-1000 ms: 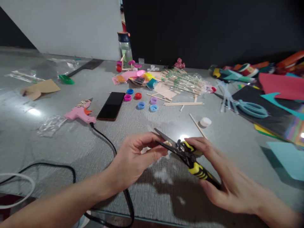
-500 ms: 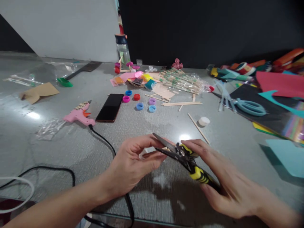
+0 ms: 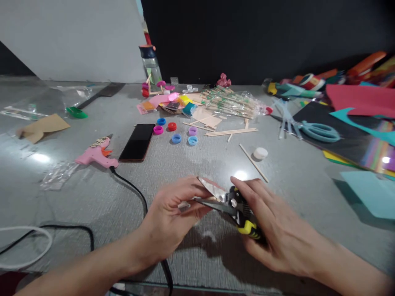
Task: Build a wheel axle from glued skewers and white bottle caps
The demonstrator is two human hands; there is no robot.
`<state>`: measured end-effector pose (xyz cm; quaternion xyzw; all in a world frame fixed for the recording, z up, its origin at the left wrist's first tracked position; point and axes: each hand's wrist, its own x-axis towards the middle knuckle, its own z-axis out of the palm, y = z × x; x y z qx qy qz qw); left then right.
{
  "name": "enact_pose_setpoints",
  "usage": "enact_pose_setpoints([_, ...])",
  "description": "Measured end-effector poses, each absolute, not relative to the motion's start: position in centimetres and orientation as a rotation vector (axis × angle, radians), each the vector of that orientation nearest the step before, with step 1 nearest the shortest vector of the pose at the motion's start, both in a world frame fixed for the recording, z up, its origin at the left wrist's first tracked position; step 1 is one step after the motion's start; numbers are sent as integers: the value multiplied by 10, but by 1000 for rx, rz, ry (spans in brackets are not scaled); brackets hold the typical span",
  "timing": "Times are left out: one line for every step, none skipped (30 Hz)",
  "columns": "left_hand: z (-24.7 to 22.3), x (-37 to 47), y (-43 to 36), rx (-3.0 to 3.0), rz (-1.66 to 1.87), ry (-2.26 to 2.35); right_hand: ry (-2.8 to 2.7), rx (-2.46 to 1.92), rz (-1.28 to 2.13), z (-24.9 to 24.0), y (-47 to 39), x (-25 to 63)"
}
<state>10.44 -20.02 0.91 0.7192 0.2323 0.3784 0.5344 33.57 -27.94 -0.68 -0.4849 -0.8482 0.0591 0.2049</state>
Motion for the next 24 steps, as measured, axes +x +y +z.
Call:
enact_pose_setpoints([9, 105, -200, 1725, 911, 560, -2364, -1357, 162, -6, -280, 335])
enact_pose_setpoints([10, 105, -200, 1742, 908, 566, -2365, -1356, 166, -6, -280, 335])
enact_pose_setpoints([10, 105, -201, 1761, 898, 572, -2369, -1353, 177, -5, -281, 334])
enact_pose_setpoints([10, 105, -201, 1774, 885, 576, -2373, -1348, 191, -5, -281, 334])
enact_pose_setpoints([10, 105, -201, 1780, 873, 581, -2376, -1341, 205, -5, -281, 335])
enact_pose_setpoints([10, 104, -201, 1780, 869, 580, -2376, -1336, 215, -5, -280, 335])
enact_pose_setpoints([9, 104, -201, 1777, 874, 575, -2375, -1332, 222, -6, -280, 335])
enact_pose_setpoints([8, 104, -201, 1773, 883, 568, -2372, -1330, 226, -6, -280, 335])
enact_pose_setpoints([7, 104, -201, 1770, 888, 562, -2368, -1331, 230, -6, -279, 335])
enact_pose_setpoints([6, 104, -201, 1767, 895, 556, -2363, -1333, 238, -6, -279, 336])
enact_pose_setpoints([6, 104, -200, 1764, 901, 555, -2359, -1332, 249, -6, -278, 336])
enact_pose_setpoints([5, 105, -200, 1757, 904, 558, -2356, -1330, 262, -5, -278, 337])
enact_pose_setpoints([5, 105, -201, 1748, 906, 563, -2356, -1324, 276, -4, -278, 337])
enact_pose_setpoints([5, 105, -201, 1739, 905, 568, -2357, -1316, 288, -4, -278, 338])
enact_pose_setpoints([5, 105, -201, 1731, 906, 571, -2359, -1308, 297, -3, -278, 338])
enact_pose_setpoints([5, 105, -202, 1723, 907, 577, -2360, -1302, 304, -3, -279, 338])
enact_pose_setpoints([6, 105, -202, 1715, 911, 581, -2361, -1302, 307, -2, -279, 338])
enact_pose_setpoints([6, 105, -202, 1708, 912, 581, -2359, -1309, 306, -3, -280, 338])
enact_pose_setpoints([7, 105, -203, 1702, 909, 582, -2354, -1320, 296, -3, -280, 337])
enact_pose_setpoints([7, 105, -203, 1698, 898, 591, -2350, -1333, 276, -4, -280, 337])
enact_pose_setpoints([7, 105, -203, 1697, 886, 603, -2346, -1344, 245, -4, -280, 336])
enact_pose_setpoints([6, 105, -203, 1700, 870, 619, -2341, -1356, 206, -5, -280, 336])
enact_pose_setpoints([6, 105, -203, 1703, 854, 633, -2338, -1362, 169, -5, -280, 335])
enact_pose_setpoints([6, 105, -203, 1703, 841, 646, -2336, -1363, 143, -6, -280, 335])
